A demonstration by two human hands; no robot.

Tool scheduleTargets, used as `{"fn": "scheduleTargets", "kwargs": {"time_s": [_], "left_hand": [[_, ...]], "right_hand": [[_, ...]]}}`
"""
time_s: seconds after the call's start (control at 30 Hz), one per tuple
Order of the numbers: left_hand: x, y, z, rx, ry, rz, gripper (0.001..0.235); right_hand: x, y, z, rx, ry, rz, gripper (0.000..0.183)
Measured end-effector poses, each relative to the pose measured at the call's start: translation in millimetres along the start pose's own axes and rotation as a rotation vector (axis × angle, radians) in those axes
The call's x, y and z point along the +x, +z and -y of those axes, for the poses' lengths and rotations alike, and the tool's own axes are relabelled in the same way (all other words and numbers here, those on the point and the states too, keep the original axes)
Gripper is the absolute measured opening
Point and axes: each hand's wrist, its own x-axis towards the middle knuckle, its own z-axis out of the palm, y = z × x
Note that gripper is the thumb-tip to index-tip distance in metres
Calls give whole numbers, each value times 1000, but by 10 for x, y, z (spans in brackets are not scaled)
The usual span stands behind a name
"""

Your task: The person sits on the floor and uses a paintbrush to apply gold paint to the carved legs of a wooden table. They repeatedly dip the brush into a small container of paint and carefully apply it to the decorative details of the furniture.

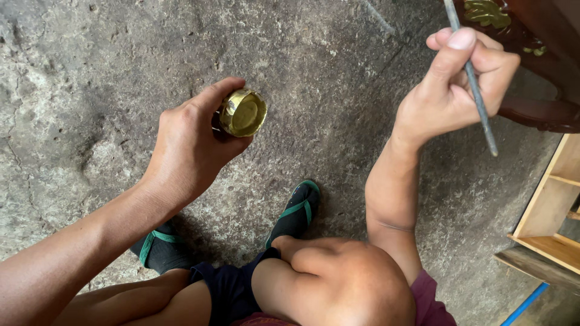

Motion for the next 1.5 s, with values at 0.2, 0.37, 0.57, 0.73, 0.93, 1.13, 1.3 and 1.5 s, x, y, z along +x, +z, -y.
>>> {"fn": "scheduleTargets", "kwargs": {"time_s": [0.2, 0.37, 0.57, 0.73, 0.93, 1.13, 1.3, 1.5], "left_hand": [[-5, -3, -13, -5, 8, -7, 67], [1, -14, -20, 9, -41, -6, 65], [13, -17, -14, 38, -31, -11, 66], [19, -10, -11, 59, -35, 1, 67], [27, -37, -14, 78, -81, 25, 68], [20, -37, -23, 76, -69, 16, 68], [23, -40, -20, 98, -74, 21, 68], [24, -37, -23, 88, -77, 21, 68]], "right_hand": [[-28, 4, 36, -25, 24, -24, 30], [-46, -33, -83, 128, 148, -68, 30], [-126, -74, -214, 329, 303, -151, 29], [-174, -80, -286, 414, 406, -173, 27], [-198, -57, -319, 489, 435, -170, 27], [-234, -32, -314, 532, 508, -217, 28], [-254, -39, -315, 564, 528, -211, 26], [-296, -25, -299, 526, 461, -220, 26]]}}
